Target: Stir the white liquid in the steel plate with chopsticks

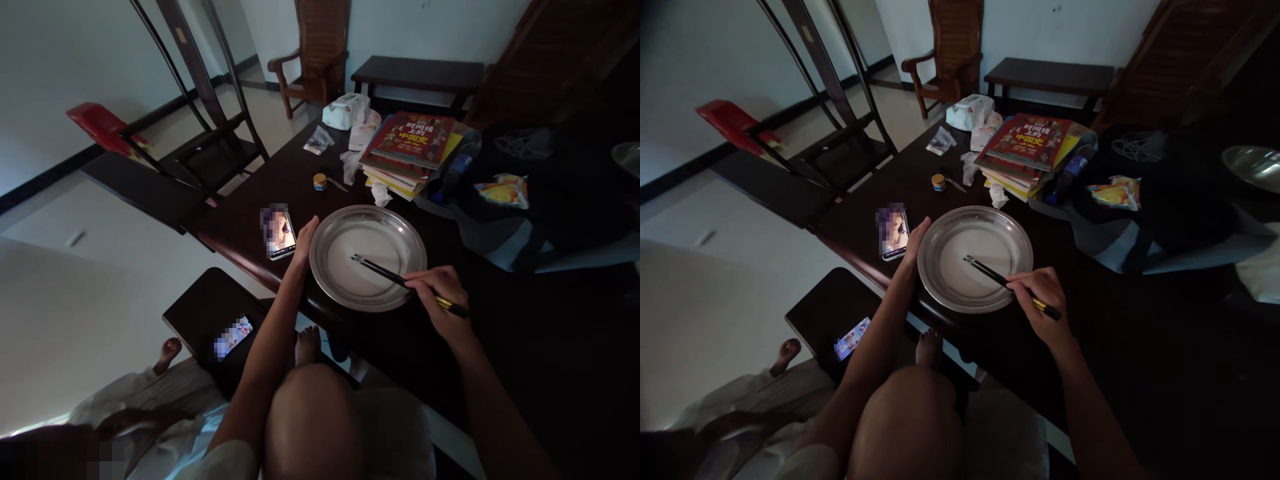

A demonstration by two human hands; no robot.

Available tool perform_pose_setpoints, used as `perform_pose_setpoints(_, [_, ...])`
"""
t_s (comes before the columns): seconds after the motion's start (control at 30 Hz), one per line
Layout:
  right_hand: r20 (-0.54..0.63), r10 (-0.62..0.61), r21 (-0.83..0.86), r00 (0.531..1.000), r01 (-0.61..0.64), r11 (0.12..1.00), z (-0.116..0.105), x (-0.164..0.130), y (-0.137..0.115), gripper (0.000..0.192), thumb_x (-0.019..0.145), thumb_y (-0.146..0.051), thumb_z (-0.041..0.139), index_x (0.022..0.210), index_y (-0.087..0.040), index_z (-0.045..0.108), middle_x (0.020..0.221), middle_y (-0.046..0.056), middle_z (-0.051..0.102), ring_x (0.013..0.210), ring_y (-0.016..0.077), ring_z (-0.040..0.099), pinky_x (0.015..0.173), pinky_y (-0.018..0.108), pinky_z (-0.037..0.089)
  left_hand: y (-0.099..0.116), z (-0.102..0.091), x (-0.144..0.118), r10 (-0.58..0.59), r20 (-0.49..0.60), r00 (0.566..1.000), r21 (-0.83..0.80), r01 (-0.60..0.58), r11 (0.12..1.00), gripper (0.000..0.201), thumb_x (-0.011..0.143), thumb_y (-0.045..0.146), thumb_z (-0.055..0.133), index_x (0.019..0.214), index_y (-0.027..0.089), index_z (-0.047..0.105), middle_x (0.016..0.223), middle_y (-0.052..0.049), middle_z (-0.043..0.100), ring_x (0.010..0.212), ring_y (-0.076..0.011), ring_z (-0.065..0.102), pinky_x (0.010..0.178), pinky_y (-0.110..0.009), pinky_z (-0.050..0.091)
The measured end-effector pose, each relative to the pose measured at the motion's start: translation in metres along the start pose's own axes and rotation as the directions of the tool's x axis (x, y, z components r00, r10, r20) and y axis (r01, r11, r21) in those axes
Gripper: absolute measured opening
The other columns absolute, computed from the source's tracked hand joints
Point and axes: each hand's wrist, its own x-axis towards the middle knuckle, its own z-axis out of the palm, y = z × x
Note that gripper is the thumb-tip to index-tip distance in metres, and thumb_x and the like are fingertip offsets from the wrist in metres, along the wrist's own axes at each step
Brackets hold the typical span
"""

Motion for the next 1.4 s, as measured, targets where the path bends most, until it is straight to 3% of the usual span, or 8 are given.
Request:
perform_pose_setpoints(0.23, [0.018,-0.002,0.014,1.000,0.002,1.000,-0.0001,0.0008,-0.0007,0.020,0.098,-0.025,0.059,0.087,-0.029,0.075,0.093,-0.001,0.082,0.087,0.0210,0.067,0.081,0.041,0.051,0.0001,-0.0001,0.0001,0.004,0.006,1.000,0.023,-0.004,1.000,0.041,0.093,0.045,0.070,0.066,0.017,0.056,0.059,0.004,0.053,0.056,-0.0102,0.048,0.059,-0.024,0.041])
perform_pose_setpoints(0.4, [-0.064,0.037,0.024,0.997,-0.035,0.999,-0.0015,0.0000,-0.0001,0.027,0.100,-0.025,0.054,0.083,-0.029,0.074,0.087,0.001,0.080,0.085,0.0216,0.067,0.079,0.042,0.052,0.0006,0.0013,0.0000,-0.007,-0.008,1.000,-0.009,0.007,1.000,0.040,0.095,0.042,0.068,0.066,0.017,0.056,0.059,0.004,0.054,0.054,-0.0092,0.047,0.058,-0.023,0.040])
perform_pose_setpoints(0.57, [0.014,0.016,0.025,1.000,-0.016,1.000,-0.0004,0.0009,-0.0020,0.021,0.098,-0.026,0.059,0.085,-0.029,0.075,0.092,0.000,0.082,0.087,0.0213,0.068,0.080,0.041,0.052,-0.0010,0.0008,0.0020,-0.018,-0.013,1.000,-0.007,0.018,1.000,0.041,0.094,0.043,0.070,0.065,0.017,0.057,0.058,0.004,0.054,0.055,-0.0096,0.048,0.057,-0.023,0.040])
perform_pose_setpoints(0.77, [-0.061,0.034,0.034,0.998,-0.032,0.999,-0.0025,0.0011,-0.0012,0.028,0.100,-0.023,0.053,0.082,-0.029,0.073,0.085,0.000,0.080,0.084,0.0208,0.067,0.077,0.041,0.051,-0.0017,0.0000,0.0015,0.008,-0.015,1.000,-0.006,-0.008,1.000,0.037,0.094,0.040,0.069,0.068,0.017,0.058,0.061,0.004,0.056,0.057,-0.0096,0.050,0.059,-0.023,0.041])
perform_pose_setpoints(0.9, [0.012,-0.018,0.007,1.000,0.017,1.000,-0.0005,0.0007,-0.0006,0.021,0.098,-0.023,0.058,0.086,-0.029,0.073,0.092,-0.001,0.082,0.085,0.0205,0.067,0.079,0.041,0.051,-0.0010,-0.0004,0.0005,0.009,-0.003,1.000,0.005,-0.009,1.000,0.038,0.095,0.042,0.068,0.068,0.017,0.059,0.060,0.004,0.057,0.057,-0.0100,0.049,0.059,-0.023,0.041])
perform_pose_setpoints(1.1, [-0.058,0.014,0.027,0.998,-0.013,1.000,-0.0026,0.0003,0.0004,0.028,0.100,-0.022,0.052,0.082,-0.028,0.073,0.086,0.000,0.080,0.085,0.0210,0.067,0.079,0.041,0.051,-0.0016,-0.0006,0.0013,0.006,0.001,1.000,0.001,-0.006,1.000,0.039,0.093,0.042,0.070,0.066,0.017,0.059,0.059,0.003,0.055,0.056,-0.0110,0.049,0.059,-0.025,0.040])
perform_pose_setpoints(1.27, [-0.001,-0.003,-0.007,1.000,0.003,1.000,-0.0029,0.0011,-0.0010,0.020,0.097,-0.026,0.060,0.085,-0.030,0.076,0.090,-0.001,0.082,0.083,0.0209,0.068,0.078,0.042,0.051,-0.0030,-0.0009,0.0014,0.010,0.008,1.000,-0.003,-0.009,1.000,0.039,0.094,0.045,0.069,0.068,0.017,0.059,0.060,0.003,0.057,0.057,-0.0112,0.050,0.059,-0.025,0.042])
perform_pose_setpoints(1.4, [-0.081,0.022,0.023,0.996,-0.020,1.000,-0.0042,0.0006,0.0007,0.029,0.100,-0.025,0.053,0.081,-0.029,0.074,0.085,0.000,0.081,0.082,0.0214,0.067,0.077,0.042,0.050,-0.0044,-0.0019,0.0025,0.013,0.003,1.000,0.000,-0.013,1.000,0.040,0.091,0.048,0.072,0.068,0.018,0.060,0.060,0.003,0.057,0.059,-0.0127,0.053,0.061,-0.026,0.043])
